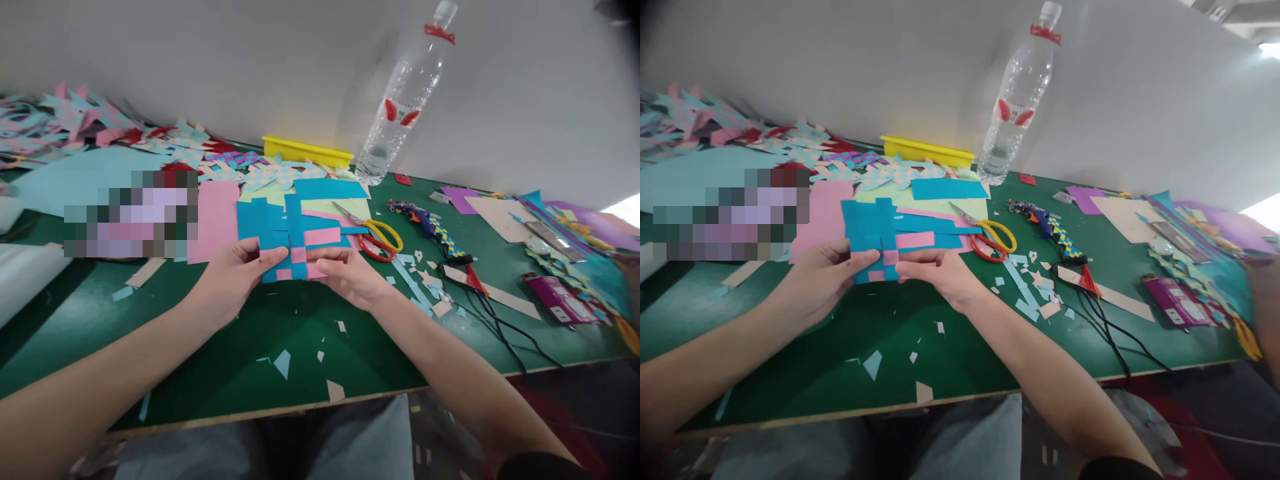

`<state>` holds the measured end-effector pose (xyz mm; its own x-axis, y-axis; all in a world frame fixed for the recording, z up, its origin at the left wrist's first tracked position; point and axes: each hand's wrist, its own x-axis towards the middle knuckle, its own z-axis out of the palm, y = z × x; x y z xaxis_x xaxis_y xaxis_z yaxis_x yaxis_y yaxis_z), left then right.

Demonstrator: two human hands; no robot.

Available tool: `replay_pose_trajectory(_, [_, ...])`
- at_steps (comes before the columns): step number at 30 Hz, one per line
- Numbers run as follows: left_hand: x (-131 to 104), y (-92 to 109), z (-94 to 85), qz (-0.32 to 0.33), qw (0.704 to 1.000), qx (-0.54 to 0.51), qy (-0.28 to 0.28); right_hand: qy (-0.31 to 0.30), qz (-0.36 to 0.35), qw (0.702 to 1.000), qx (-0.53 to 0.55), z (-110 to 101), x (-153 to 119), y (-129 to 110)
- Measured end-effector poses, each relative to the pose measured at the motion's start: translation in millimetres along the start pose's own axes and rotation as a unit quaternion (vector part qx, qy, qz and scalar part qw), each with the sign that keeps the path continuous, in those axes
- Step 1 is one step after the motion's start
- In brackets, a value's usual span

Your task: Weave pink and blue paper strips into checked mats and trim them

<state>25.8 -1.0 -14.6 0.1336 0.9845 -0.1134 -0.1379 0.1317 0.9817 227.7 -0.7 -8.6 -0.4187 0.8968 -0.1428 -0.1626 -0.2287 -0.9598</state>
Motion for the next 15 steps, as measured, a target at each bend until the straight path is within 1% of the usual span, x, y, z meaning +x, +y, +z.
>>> replay_pose_trajectory(3, [0.8,2.1,0.3,-0.049,0.995,-0.085,-0.022,-0.042,-0.009,0.997,0.070,-1.6,0.2,-2.7])
replay_pose_trajectory(6, [-0.2,3.1,0.5,-0.081,0.986,-0.131,-0.064,-0.077,-0.034,0.993,0.084,0.5,-0.5,-3.4])
replay_pose_trajectory(9, [-1.9,3.2,0.5,-0.089,0.985,-0.125,-0.083,-0.072,-0.037,0.994,0.066,2.6,-1.4,-2.4])
replay_pose_trajectory(12, [-3.0,3.6,1.5,-0.091,0.987,-0.095,-0.088,-0.057,-0.050,0.997,0.016,3.5,-2.5,-1.6])
replay_pose_trajectory(15, [-3.7,3.7,3.1,-0.081,0.991,-0.054,-0.090,-0.040,-0.067,0.997,-0.005,5.2,-4.0,-2.0])
